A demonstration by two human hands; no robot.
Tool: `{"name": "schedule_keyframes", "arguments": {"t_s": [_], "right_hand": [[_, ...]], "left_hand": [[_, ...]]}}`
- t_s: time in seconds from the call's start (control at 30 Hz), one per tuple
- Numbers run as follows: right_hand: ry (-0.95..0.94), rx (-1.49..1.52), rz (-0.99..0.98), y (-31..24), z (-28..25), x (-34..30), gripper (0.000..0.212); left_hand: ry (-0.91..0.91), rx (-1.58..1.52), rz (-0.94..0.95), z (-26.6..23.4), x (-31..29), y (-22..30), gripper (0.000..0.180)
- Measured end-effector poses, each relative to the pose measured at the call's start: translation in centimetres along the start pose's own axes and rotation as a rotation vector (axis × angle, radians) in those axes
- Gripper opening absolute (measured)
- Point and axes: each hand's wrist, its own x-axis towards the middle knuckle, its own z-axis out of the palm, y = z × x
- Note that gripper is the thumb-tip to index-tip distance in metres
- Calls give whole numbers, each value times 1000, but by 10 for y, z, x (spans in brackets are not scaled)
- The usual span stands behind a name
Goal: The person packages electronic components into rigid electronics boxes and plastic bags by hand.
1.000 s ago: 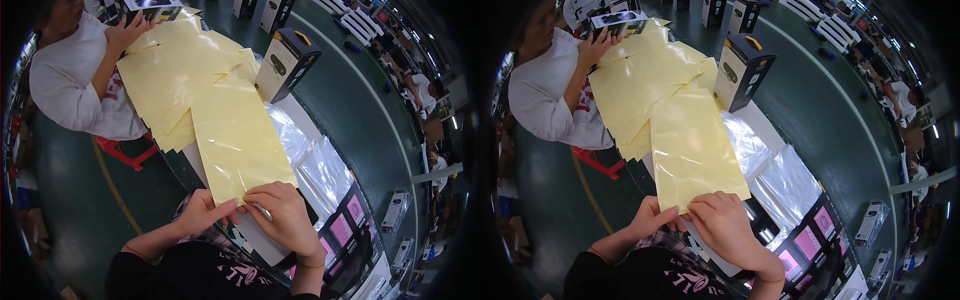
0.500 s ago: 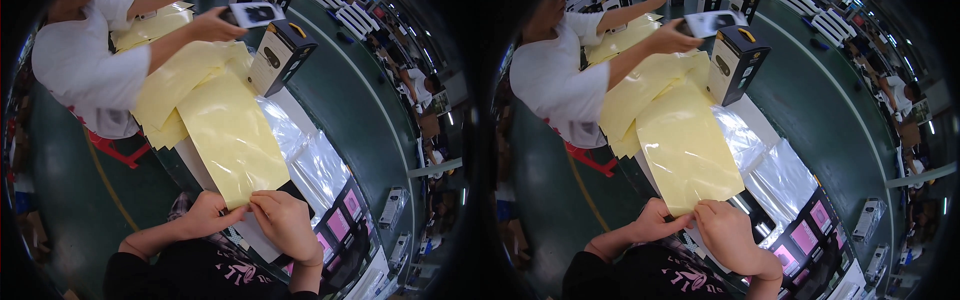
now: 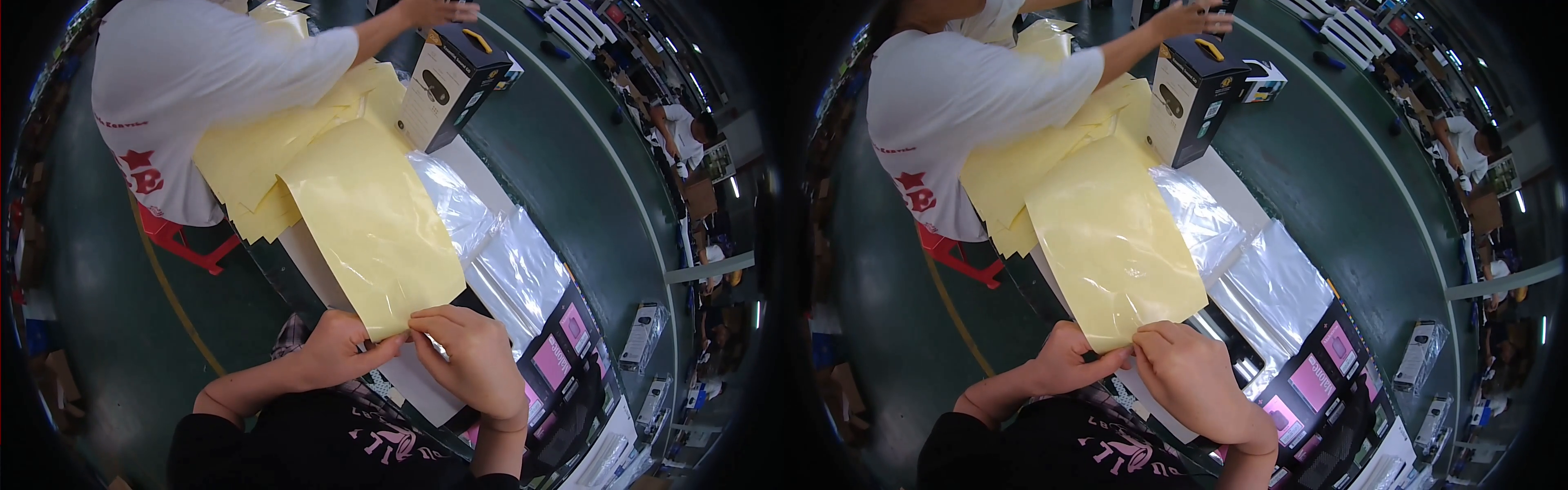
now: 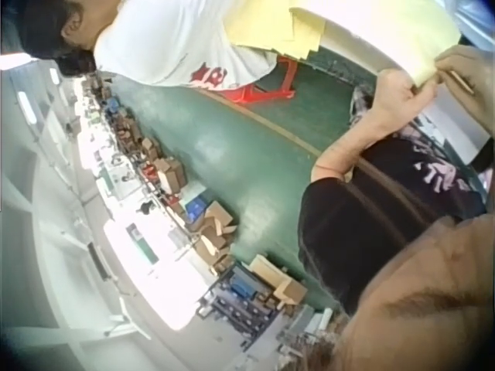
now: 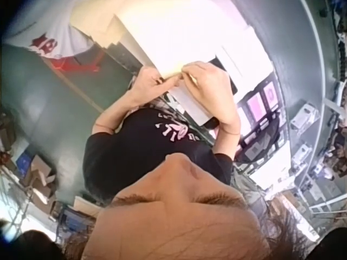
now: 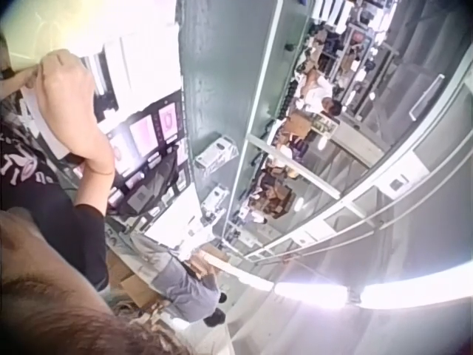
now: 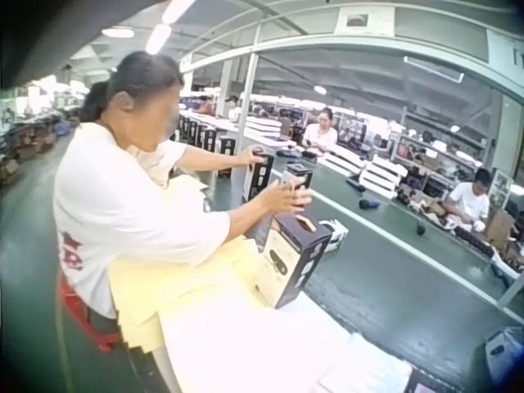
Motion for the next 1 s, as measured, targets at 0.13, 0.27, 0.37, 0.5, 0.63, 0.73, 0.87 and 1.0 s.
{"name": "schedule_keyframes", "arguments": {"t_s": [0.13,0.27,0.37,0.5,0.63,0.73,0.87,1.0], "right_hand": [[-25,28,-18,4,-1,1,12],[-17,85,-31,8,-1,2,13],[-75,24,-50,13,1,10,15],[-52,-23,-25,22,5,14,17],[-50,-28,-25,25,8,17,18],[-56,-15,-33,27,8,15,18],[-86,0,-21,23,9,17,16],[-59,95,27,29,7,9,15]], "left_hand": [[-20,-28,-35,-1,-2,-1,16],[-24,-326,-150,1,-5,1,21],[-42,-523,-403,-5,-8,-1,25],[-84,-555,-486,-10,-12,-14,28],[7,-565,-497,-10,-15,-20,29],[65,-552,-510,-9,-11,-23,28],[30,-529,-478,-11,-1,-26,25],[-52,-549,-514,1,9,-26,23]]}}
